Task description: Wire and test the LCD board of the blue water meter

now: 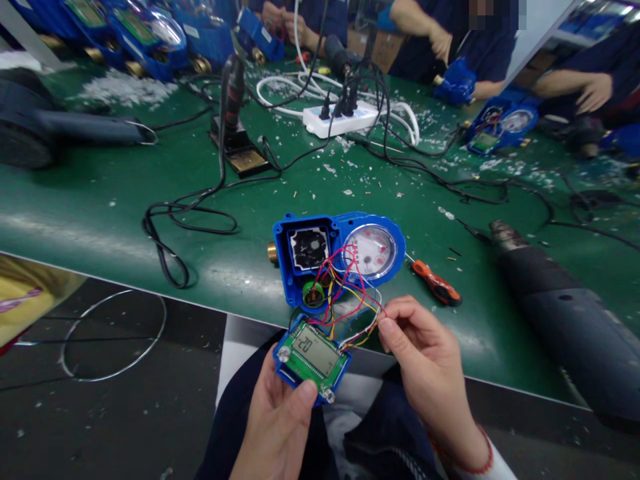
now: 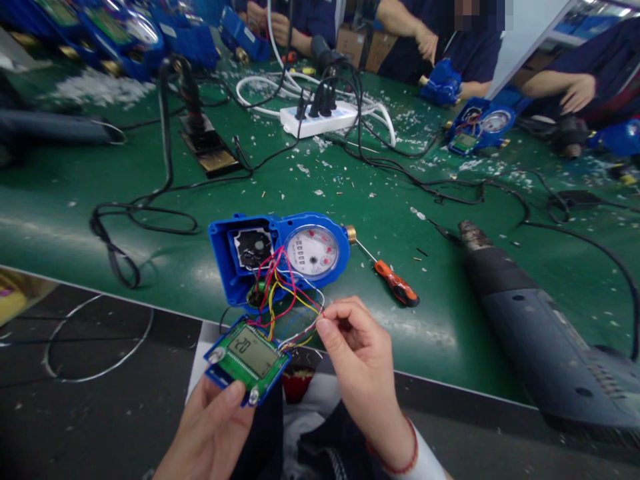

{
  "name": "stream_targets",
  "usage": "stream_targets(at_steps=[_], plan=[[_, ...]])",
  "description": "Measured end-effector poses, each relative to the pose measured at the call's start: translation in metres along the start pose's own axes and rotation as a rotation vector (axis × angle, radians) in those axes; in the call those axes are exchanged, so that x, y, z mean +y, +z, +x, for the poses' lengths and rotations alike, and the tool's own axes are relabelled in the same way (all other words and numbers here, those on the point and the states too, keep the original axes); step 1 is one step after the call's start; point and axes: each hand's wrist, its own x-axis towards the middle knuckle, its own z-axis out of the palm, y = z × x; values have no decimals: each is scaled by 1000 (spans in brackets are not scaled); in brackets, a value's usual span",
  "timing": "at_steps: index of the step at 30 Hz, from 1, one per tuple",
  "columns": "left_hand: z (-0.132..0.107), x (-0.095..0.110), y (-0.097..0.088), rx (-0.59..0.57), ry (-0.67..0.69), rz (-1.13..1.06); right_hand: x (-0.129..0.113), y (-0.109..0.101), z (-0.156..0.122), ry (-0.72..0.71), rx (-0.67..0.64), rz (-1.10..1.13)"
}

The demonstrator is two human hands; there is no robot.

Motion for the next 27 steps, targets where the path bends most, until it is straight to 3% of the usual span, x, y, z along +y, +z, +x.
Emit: stream_targets(at_steps=[11,20,22,25,27], plan=[[1,-2,-7,-66,-12,14,-9,2,4,92,-95,-19],[-3,0,0,-50,-31,114,-4,3,-1,135,-43,70],[-4,0,1,-9,9,181,-4,3,-1,159,-64,103],[-1,1,-2,79,166,303,-3,5,1,181,-98,161],[4,4,-8,77,277,446,-3,7,2,179,-116,220]])
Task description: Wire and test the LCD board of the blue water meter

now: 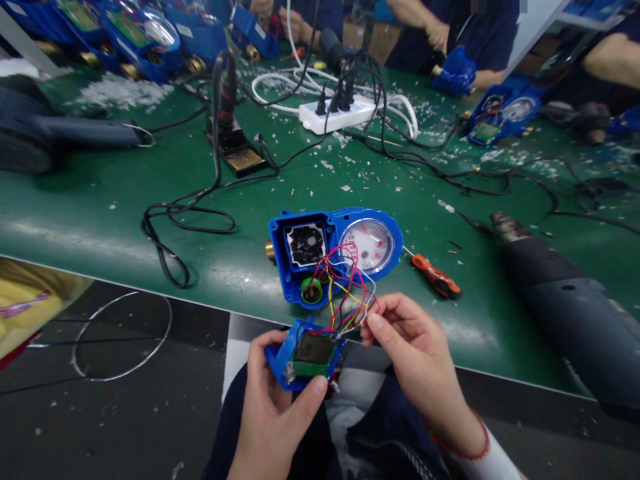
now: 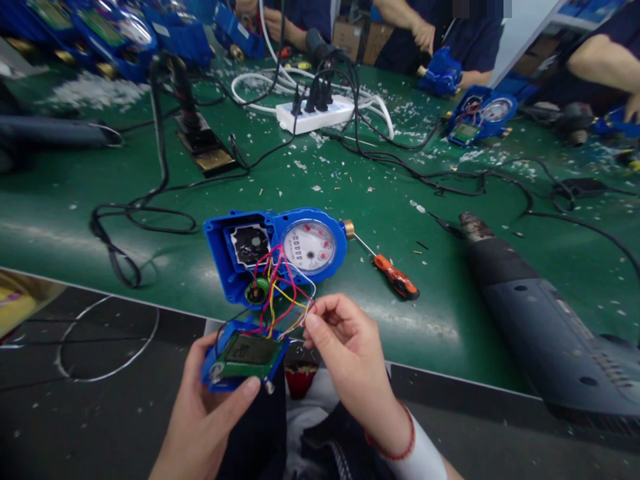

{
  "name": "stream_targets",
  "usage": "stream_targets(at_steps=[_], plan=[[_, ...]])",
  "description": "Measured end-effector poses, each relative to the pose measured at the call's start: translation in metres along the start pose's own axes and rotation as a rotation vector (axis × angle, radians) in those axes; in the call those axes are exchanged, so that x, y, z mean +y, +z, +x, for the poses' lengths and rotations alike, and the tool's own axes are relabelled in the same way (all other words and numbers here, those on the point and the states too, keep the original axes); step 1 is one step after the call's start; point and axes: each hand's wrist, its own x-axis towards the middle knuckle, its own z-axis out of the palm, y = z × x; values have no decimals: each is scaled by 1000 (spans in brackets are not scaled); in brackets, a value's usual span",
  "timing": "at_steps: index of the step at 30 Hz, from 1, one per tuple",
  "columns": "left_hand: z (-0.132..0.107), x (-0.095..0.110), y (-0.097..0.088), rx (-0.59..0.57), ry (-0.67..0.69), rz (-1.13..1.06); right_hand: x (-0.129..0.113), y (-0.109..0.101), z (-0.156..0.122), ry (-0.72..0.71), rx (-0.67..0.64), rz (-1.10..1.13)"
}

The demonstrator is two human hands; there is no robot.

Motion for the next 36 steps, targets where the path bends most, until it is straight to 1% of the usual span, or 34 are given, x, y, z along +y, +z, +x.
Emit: stream_targets(at_steps=[3,5,7,9,10,12,15,17,21,23,25,29,33,35,36], plan=[[10,1,-9,-104,169,258,1,0,3,2,-37,78],[15,6,-12,-137,287,399,1,-1,5,-27,-36,67],[18,14,-12,-180,379,512,-1,-2,5,-126,18,-12],[20,24,-8,-264,418,632,-4,-2,4,-224,75,-88],[20,29,-6,-312,404,693,-5,-3,3,-242,83,-104],[21,38,1,-380,308,773,-7,-4,2,-215,70,-97],[23,49,10,-452,126,776,-11,-6,2,-160,54,-89],[25,55,15,-519,61,724,-15,-8,4,-143,37,-104],[31,62,21,-669,-8,526,-25,-13,12,-93,-45,-128],[33,63,24,-712,-42,442,-29,-14,15,-66,-75,-118],[34,63,28,-701,-46,416,-32,-13,17,-35,-111,-81],[33,61,37,-563,26,523,-34,-10,17,42,-181,-5],[30,59,45,-454,45,531,-34,-11,18,54,-173,10],[27,59,48,-428,96,568,-33,-12,19,48,-160,13],[27,59,48,-411,141,640,-32,-12,20,53,-158,18]])
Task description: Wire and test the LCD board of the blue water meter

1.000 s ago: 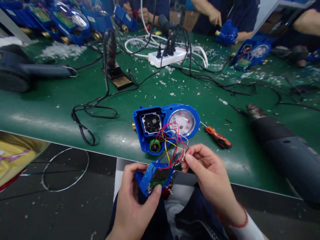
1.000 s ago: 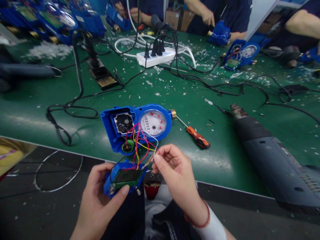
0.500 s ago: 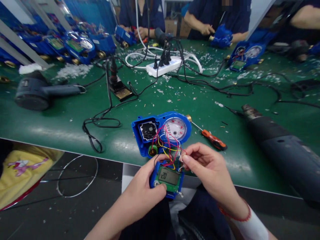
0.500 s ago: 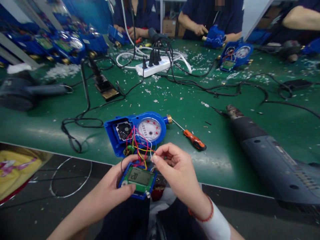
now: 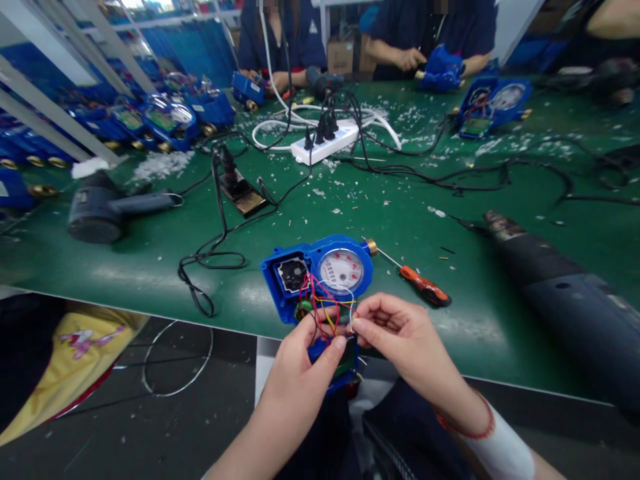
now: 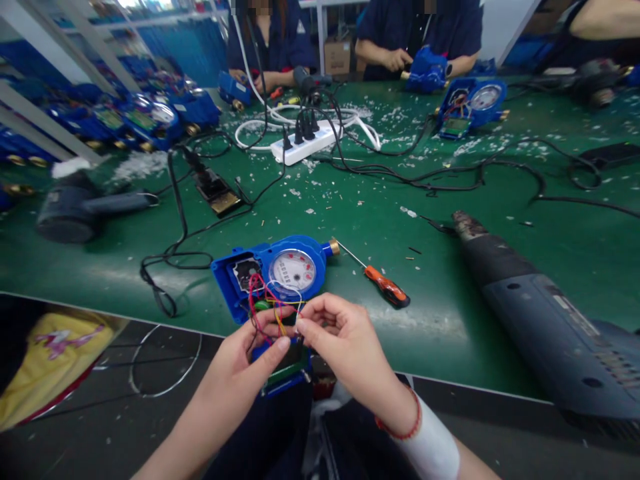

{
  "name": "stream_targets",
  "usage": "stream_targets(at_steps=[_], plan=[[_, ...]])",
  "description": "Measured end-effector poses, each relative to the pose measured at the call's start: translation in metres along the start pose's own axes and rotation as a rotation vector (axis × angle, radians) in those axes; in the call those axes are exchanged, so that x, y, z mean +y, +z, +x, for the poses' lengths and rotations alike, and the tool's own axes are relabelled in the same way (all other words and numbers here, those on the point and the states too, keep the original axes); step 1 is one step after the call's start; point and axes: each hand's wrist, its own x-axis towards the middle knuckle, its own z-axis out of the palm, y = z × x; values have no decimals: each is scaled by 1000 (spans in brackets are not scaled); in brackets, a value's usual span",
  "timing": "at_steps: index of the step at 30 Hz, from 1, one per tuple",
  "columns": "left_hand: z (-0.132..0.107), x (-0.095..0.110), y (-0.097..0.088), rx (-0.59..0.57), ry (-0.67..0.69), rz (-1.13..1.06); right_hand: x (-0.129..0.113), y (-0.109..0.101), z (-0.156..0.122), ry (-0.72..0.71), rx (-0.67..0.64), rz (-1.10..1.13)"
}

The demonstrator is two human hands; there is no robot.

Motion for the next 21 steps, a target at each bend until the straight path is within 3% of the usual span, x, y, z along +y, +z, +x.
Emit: stream_targets(at_steps=[2,5,8,10,12,16,21], plan=[[-2,-1,-1,69,33,256,1,0,1,21,4,18],[-7,-3,-6,266,139,617,5,1,2,54,13,42],[-11,-2,-11,557,519,755,8,2,1,65,10,56],[-13,2,-9,665,725,795,10,3,0,70,3,63],[-13,6,-4,603,769,859,11,4,-1,67,-9,69],[-8,8,7,419,554,955,10,5,-2,8,1,43],[0,12,7,306,430,752,11,7,-4,-58,-2,-21]])
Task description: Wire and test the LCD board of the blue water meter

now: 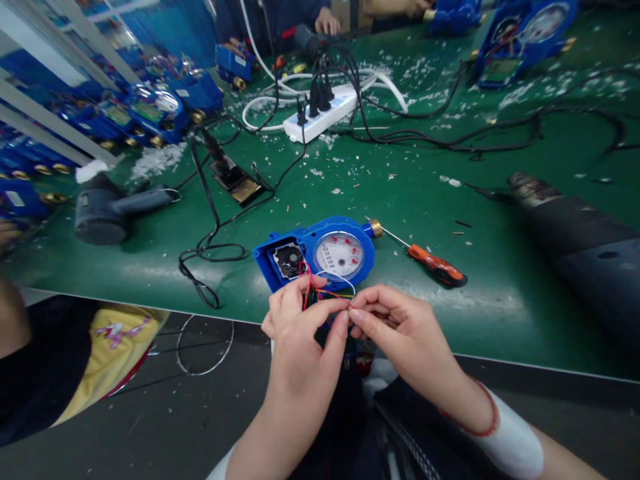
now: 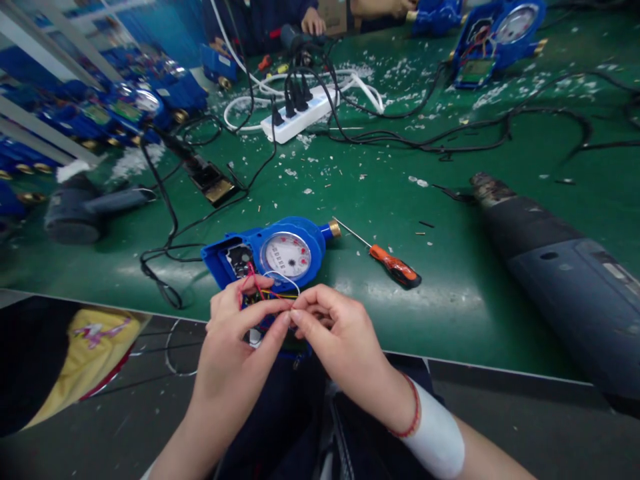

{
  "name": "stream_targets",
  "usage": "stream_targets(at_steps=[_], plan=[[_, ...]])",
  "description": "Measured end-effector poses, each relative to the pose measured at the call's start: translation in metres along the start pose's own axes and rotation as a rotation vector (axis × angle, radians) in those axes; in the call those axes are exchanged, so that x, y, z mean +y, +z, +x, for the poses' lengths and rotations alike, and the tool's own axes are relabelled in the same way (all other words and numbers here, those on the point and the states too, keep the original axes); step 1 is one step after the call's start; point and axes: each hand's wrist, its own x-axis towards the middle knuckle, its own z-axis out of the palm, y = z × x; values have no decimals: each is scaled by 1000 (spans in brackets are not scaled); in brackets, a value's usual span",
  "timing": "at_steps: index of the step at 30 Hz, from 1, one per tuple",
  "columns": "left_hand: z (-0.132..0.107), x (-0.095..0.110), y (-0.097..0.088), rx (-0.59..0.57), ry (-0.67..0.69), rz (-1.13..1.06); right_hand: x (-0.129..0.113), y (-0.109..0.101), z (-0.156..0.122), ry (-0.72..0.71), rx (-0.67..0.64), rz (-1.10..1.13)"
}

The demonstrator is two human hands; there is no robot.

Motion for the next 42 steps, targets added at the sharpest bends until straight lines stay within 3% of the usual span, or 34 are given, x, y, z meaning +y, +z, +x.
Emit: stream_targets(at_steps=[9,28,42], plan=[[-2,-6,-5,-32,-94,-197,3,1,-5,-166,22,-268],[-10,-13,-10,-123,-25,-203,8,11,-4,-189,96,-252],[-9,-16,-11,-124,-6,-195,12,15,-5,-213,153,-186]])
